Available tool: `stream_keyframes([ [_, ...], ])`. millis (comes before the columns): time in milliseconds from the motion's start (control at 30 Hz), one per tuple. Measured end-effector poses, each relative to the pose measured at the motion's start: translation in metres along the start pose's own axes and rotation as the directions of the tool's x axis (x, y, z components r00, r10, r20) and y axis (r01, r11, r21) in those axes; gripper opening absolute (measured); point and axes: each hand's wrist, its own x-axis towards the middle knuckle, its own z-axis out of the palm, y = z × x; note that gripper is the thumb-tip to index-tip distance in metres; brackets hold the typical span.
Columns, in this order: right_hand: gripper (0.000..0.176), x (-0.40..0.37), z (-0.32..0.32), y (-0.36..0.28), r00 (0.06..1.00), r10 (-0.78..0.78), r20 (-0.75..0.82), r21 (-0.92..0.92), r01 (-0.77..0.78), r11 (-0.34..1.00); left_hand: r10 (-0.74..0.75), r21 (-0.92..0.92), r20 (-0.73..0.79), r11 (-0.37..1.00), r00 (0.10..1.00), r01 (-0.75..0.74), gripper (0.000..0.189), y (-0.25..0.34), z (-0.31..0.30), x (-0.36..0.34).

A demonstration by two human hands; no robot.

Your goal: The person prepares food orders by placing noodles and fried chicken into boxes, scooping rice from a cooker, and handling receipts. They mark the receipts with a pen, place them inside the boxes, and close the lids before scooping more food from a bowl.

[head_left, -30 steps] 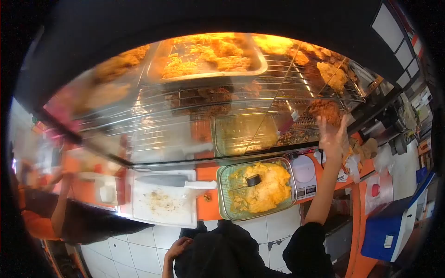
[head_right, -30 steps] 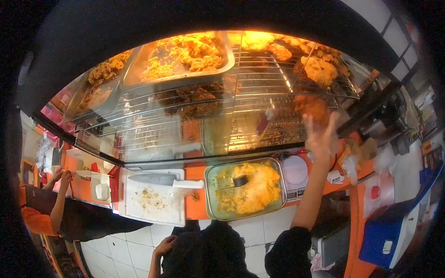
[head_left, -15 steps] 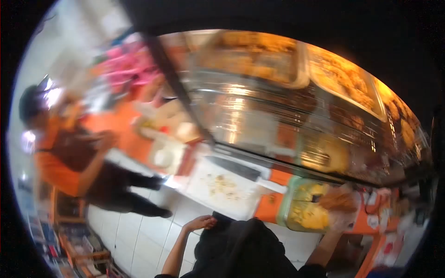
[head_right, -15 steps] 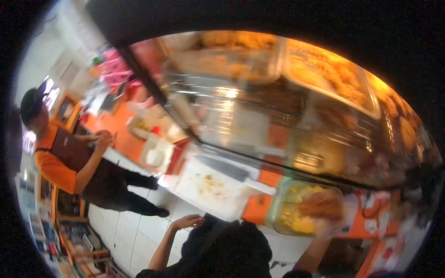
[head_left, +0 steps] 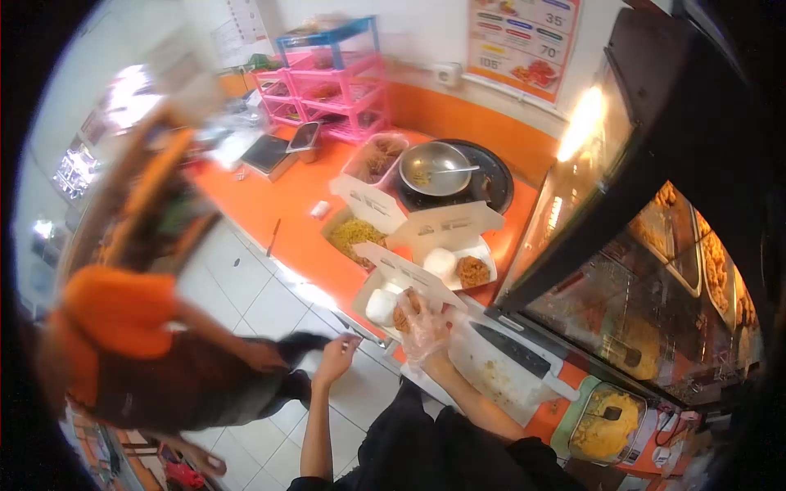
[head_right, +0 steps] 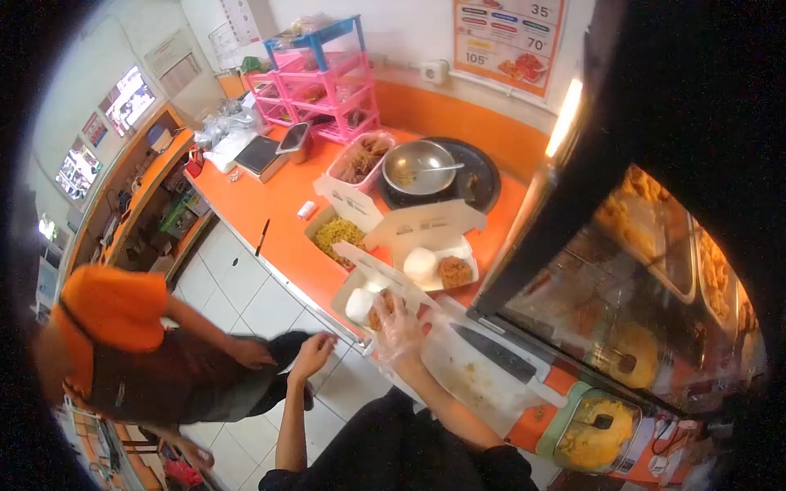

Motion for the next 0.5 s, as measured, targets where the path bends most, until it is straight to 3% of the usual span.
stream_keyframes([
  [33, 0.064, 0.007, 0.012, 0.001, 0.992, 0.073, 0.099, -0.117, -0.062, 0.991, 0.048, 0.031, -0.150, 0.999, 0.988, -0.043, 0.025, 0.001, -0.004, 0.013],
  [67, 0.053, 0.005, 0.048, 0.018, 0.987, -0.089, -0.132, -0.141, 0.070, 0.987, 0.040, -0.023, -0.233, 0.999, 0.972, -0.047, 0.023, 0.013, -0.010, 0.023],
  [133, 0.041, 0.000, 0.026, 0.032, 0.990, -0.141, -0.025, 0.273, 0.142, 0.952, 0.125, -0.016, -0.297, 0.991, 0.947, -0.136, 0.023, 0.015, -0.013, 0.046],
  [200, 0.031, 0.001, -0.005, 0.058, 0.998, -0.063, -0.005, 0.647, 0.051, 0.761, 0.244, 0.064, -0.331, 0.969, 0.912, -0.237, 0.025, 0.015, -0.007, 0.067],
  [267, 0.024, 0.015, -0.040, 0.066, 0.973, 0.220, -0.073, 0.819, -0.067, 0.570, 0.414, 0.218, -0.341, 0.908, 0.844, -0.358, 0.027, 0.011, 0.001, 0.086],
  [333, 0.019, 0.048, -0.063, 0.069, 0.888, 0.344, -0.306, 0.622, -0.087, 0.778, 0.435, 0.246, -0.213, 0.891, 0.875, -0.383, 0.029, 0.008, -0.001, 0.095],
  [367, 0.014, 0.066, -0.058, 0.085, 0.880, 0.326, -0.347, 0.367, -0.192, 0.910, 0.442, 0.258, -0.145, 0.880, 0.885, -0.398, 0.030, 0.006, -0.001, 0.098],
  [400, 0.010, 0.081, -0.040, 0.107, 0.908, 0.306, -0.286, 0.038, -0.309, 0.950, 0.373, 0.195, -0.156, 0.919, 0.915, -0.342, 0.030, 0.001, -0.001, 0.102],
  [433, 0.005, 0.094, -0.025, 0.126, 0.933, 0.331, -0.141, -0.301, -0.359, 0.884, 0.309, 0.173, -0.130, 0.943, 0.942, -0.285, 0.029, 0.001, -0.004, 0.103],
  [467, 0.004, 0.103, -0.013, 0.141, 0.925, 0.376, 0.047, -0.575, -0.283, 0.768, 0.242, 0.154, -0.106, 0.962, 0.965, -0.225, 0.028, 0.007, -0.010, 0.098],
  [500, 0.007, 0.108, -0.004, 0.154, 0.888, 0.415, 0.197, -0.719, -0.157, 0.677, 0.172, 0.137, -0.082, 0.978, 0.982, -0.160, 0.026, 0.011, -0.016, 0.093],
])
